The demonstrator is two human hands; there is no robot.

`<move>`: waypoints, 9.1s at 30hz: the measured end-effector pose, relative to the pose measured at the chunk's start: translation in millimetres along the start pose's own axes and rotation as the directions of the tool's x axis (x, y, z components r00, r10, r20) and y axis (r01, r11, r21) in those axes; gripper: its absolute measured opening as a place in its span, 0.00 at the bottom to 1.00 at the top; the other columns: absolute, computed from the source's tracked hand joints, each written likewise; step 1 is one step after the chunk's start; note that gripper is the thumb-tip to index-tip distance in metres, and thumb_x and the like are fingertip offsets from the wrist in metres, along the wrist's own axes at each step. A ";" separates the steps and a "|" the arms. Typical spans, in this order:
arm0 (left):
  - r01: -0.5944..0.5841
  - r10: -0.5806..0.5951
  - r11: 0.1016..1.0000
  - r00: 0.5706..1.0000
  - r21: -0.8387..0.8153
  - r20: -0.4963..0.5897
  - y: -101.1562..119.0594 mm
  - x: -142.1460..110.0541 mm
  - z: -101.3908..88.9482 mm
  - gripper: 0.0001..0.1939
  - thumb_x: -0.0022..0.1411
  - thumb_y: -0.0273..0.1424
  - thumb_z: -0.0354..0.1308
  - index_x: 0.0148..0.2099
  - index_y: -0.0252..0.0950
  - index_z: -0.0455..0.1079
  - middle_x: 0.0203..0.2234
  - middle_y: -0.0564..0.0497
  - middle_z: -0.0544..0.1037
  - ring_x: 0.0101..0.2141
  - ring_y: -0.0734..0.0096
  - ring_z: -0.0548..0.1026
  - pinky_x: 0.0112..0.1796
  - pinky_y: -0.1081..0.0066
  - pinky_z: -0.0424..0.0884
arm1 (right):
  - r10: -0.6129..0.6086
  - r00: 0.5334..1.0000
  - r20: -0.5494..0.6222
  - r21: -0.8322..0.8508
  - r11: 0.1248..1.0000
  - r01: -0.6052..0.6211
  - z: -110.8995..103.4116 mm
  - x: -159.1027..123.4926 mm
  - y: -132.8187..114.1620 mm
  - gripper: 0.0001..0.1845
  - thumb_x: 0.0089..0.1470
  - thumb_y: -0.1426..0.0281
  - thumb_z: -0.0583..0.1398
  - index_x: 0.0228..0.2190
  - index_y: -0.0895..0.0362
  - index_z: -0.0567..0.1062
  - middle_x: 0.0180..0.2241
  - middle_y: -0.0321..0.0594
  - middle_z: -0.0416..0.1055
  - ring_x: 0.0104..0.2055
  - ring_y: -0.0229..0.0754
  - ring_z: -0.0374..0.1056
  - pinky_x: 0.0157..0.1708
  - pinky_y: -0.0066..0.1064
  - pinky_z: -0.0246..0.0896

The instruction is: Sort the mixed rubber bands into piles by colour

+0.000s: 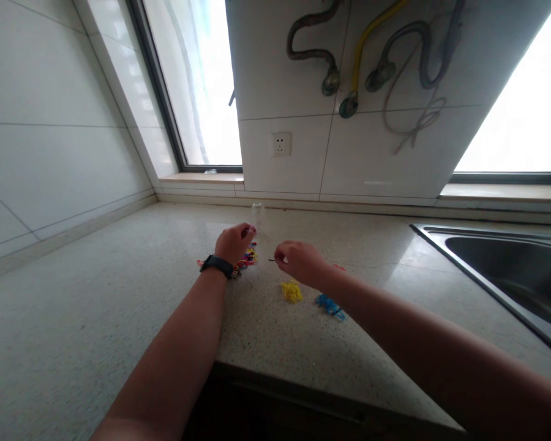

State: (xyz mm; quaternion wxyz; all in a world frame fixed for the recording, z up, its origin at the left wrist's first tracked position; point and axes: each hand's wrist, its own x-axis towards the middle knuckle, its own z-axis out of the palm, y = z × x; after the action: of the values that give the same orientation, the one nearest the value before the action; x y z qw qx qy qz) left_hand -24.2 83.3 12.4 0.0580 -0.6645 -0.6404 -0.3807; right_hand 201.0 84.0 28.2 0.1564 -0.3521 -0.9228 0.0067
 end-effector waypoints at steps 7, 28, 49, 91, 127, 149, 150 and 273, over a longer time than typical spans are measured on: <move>-0.021 0.021 1.000 1.000 -0.013 0.019 2.3 -1.2 3.8 0.22 0.68 0.44 0.47 0.38 0.38 0.78 0.25 0.48 0.79 0.25 0.68 0.71 0.28 0.70 0.57 | 0.203 0.977 -0.064 0.522 0.841 -0.140 -37.1 -61.7 54.3 0.09 0.55 0.65 0.63 0.36 0.57 0.80 0.25 0.37 0.74 0.24 0.35 0.65 0.25 0.29 0.58; -0.004 0.008 0.989 1.000 -0.145 0.030 18.4 -8.5 3.2 0.20 0.67 0.43 0.50 0.42 0.36 0.79 0.31 0.50 0.82 0.31 0.68 0.77 0.33 0.72 0.67 | 0.278 0.918 -0.284 0.663 0.748 -0.021 -57.9 -144.4 76.9 0.09 0.54 0.63 0.65 0.34 0.56 0.81 0.26 0.38 0.74 0.27 0.35 0.64 0.25 0.30 0.61; 0.008 0.001 0.983 0.999 -0.182 0.050 23.5 -12.3 3.6 0.20 0.67 0.44 0.50 0.43 0.38 0.79 0.33 0.49 0.83 0.33 0.66 0.79 0.34 0.71 0.70 | 0.271 0.923 -0.273 0.739 0.674 0.020 -61.7 -146.1 64.9 0.12 0.58 0.61 0.62 0.34 0.56 0.80 0.27 0.38 0.75 0.24 0.33 0.65 0.24 0.28 0.61; -0.025 0.038 0.985 0.997 -0.170 0.074 19.9 -13.0 8.9 0.22 0.67 0.45 0.48 0.43 0.38 0.79 0.29 0.48 0.81 0.31 0.65 0.77 0.33 0.69 0.69 | 0.297 0.930 0.218 0.368 0.857 -0.360 -60.3 -161.2 131.1 0.15 0.58 0.60 0.60 0.31 0.58 0.80 0.25 0.38 0.74 0.26 0.36 0.63 0.25 0.29 0.55; -0.021 0.030 0.973 0.999 -0.228 0.035 26.4 -11.5 -0.2 0.19 0.67 0.40 0.50 0.41 0.35 0.79 0.26 0.50 0.79 0.27 0.70 0.74 0.30 0.72 0.66 | 0.235 0.917 0.324 0.187 0.934 -0.305 -54.5 -155.5 125.0 0.15 0.60 0.62 0.55 0.35 0.56 0.80 0.29 0.40 0.76 0.30 0.42 0.68 0.30 0.32 0.57; -0.037 0.041 0.979 0.999 -0.198 0.018 22.9 -11.1 0.4 0.17 0.67 0.39 0.51 0.41 0.36 0.79 0.25 0.51 0.78 0.26 0.71 0.72 0.29 0.72 0.63 | 0.212 0.919 0.331 0.218 0.931 -0.294 -59.3 -154.7 116.0 0.15 0.56 0.70 0.55 0.38 0.56 0.81 0.31 0.40 0.77 0.30 0.40 0.68 0.30 0.30 0.57; -0.039 0.043 0.980 0.999 -0.197 0.017 22.8 -11.0 0.1 0.17 0.67 0.38 0.51 0.41 0.36 0.79 0.25 0.51 0.78 0.26 0.71 0.72 0.29 0.72 0.63 | 0.213 0.920 0.331 0.214 0.932 -0.292 -59.0 -154.9 116.4 0.14 0.56 0.70 0.55 0.38 0.56 0.81 0.31 0.40 0.77 0.30 0.40 0.68 0.30 0.30 0.58; 0.045 0.197 0.343 0.973 -0.938 0.119 83.7 -34.0 -13.6 0.11 0.62 0.40 0.64 0.37 0.38 0.78 0.18 0.56 0.67 0.20 0.80 0.61 0.20 0.77 0.56 | 0.160 0.959 0.234 0.151 0.968 -0.199 -54.6 -153.1 118.0 0.15 0.61 0.62 0.54 0.32 0.55 0.77 0.28 0.40 0.75 0.29 0.41 0.67 0.30 0.33 0.55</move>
State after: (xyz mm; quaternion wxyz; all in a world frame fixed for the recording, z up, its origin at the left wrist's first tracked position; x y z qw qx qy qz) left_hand 48.7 33.7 36.7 -0.3824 -0.6435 -0.2781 -0.6019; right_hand 401.0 67.6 22.2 0.0822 -0.4168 -0.8944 0.1400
